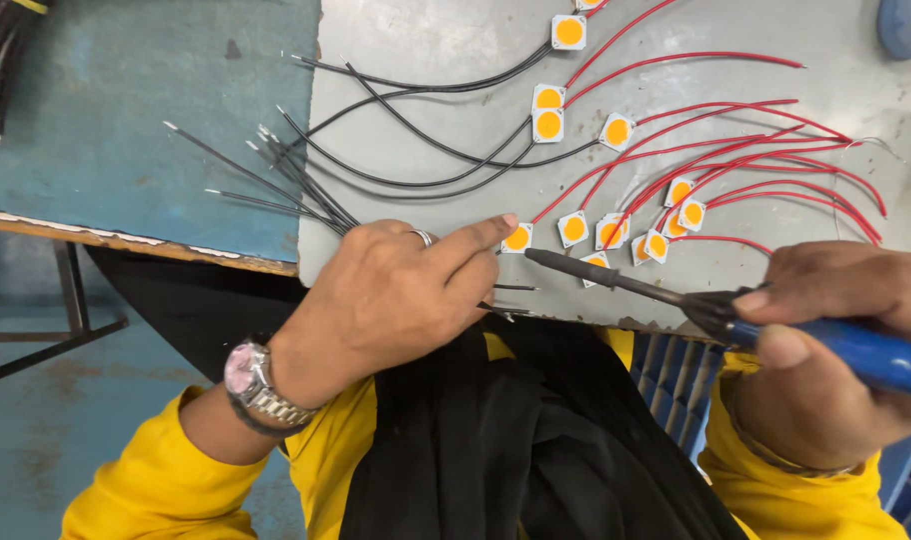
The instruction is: The person solders red and black wires onto small square LED light modules at a workbench. They hold each LED module steady with one hand, apply a soldering iron to its contact pads, dip stripped wire ends into a small cup of flux, and use pliers to trim and prepare wire ends, working through a bundle of wires one module at a time.
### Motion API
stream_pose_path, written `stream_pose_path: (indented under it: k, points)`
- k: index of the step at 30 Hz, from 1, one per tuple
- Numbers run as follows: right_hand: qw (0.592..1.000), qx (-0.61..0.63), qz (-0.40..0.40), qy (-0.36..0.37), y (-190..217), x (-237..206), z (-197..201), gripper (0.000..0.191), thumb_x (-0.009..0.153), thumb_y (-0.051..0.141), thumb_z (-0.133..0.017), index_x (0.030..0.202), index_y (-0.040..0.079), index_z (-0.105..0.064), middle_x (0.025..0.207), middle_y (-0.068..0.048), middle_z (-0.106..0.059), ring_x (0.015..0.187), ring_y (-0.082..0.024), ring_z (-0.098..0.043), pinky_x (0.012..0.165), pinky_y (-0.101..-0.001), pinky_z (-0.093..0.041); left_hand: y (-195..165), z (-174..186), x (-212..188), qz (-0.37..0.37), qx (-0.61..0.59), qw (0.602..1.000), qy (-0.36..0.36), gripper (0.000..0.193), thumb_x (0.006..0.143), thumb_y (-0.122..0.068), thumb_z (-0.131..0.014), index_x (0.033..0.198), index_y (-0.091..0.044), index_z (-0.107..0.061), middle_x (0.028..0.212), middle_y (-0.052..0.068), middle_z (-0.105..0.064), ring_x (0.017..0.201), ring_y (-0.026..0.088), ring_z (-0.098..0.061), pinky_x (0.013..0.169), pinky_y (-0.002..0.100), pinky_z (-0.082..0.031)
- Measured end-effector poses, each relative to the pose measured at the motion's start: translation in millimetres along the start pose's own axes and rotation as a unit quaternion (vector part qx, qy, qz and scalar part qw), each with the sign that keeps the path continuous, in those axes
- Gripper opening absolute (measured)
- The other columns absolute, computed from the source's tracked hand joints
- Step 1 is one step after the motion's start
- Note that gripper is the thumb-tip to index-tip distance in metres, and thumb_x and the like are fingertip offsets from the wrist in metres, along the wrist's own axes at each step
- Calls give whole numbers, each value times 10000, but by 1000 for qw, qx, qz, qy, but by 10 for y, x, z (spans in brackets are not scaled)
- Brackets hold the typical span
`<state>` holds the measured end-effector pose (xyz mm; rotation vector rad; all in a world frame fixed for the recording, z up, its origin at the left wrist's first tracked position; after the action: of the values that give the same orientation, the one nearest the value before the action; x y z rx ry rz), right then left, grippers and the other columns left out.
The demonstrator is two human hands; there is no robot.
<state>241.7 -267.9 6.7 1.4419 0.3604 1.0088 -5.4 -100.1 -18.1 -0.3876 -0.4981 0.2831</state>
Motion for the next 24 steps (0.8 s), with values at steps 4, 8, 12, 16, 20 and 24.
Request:
stream_pose_path:
  k: [4, 8, 12, 16, 20, 24]
  points:
    - [999, -12, 1, 34, 93, 46, -214, 218, 918, 127, -733, 923, -65, -629, 772, -176, -636, 553, -173, -515, 532, -236, -407, -37, -8, 17, 8, 31, 999, -3, 140, 842, -76, -674, 756, -63, -564, 1200, 97, -757, 449, 161, -508, 477, 314, -449]
    - [997, -30, 1, 70, 159, 144, -324, 207, 901, 113, -739, 914, -65, -633, 748, -170, -644, 543, -174, -518, 524, -239, -412, -63, -28, 8, 8, 55, 998, -8, 145, 850, -96, -652, 753, -83, -546, 1203, 135, -746, 471, 153, -510, 520, 312, -462]
    - [993, -46, 4, 112, 228, 233, -449, 197, 883, 98, -745, 906, -66, -638, 725, -163, -653, 534, -175, -521, 516, -242, -417, -38, -54, -14, 14, 57, 998, -9, 156, 856, -102, -656, 749, -87, -545, 1195, 134, -748, 459, 143, -499, 518, 305, -456]
    - [976, -84, 29, 199, 352, 366, -630, 154, 867, 88, -703, 890, -38, -617, 689, -149, -644, 498, -148, -510, 487, -240, -412, -51, -45, -13, 19, 65, 998, -8, 157, 846, -114, -662, 744, -99, -544, 1204, 128, -744, 469, 144, -504, 531, 305, -462]
    - [947, -111, 79, 289, 439, 464, -669, 126, 857, 81, -668, 857, -20, -593, 664, -114, -622, 464, -124, -542, 446, -236, -414, -66, -22, -8, 29, 77, 997, -12, 130, 845, -120, -664, 766, -98, -563, 1231, 116, -738, 469, 141, -498, 542, 302, -461]
    - [972, -81, 59, 211, 323, 390, -516, 130, 816, 92, -688, 841, -17, -621, 615, -77, -600, 471, -127, -499, 426, -247, -389, -61, -38, -13, 38, 64, 997, -10, 107, 827, -108, -656, 771, -92, -567, 1237, 115, -735, 461, 142, -490, 535, 301, -456]
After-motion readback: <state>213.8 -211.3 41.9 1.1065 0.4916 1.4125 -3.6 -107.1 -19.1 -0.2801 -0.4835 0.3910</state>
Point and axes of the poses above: each hand's wrist, its own x-axis towards the middle knuckle, its own z-axis out of the back of the hand, y = z × x, the point moved 5 cm from there along x, towards the middle knuckle
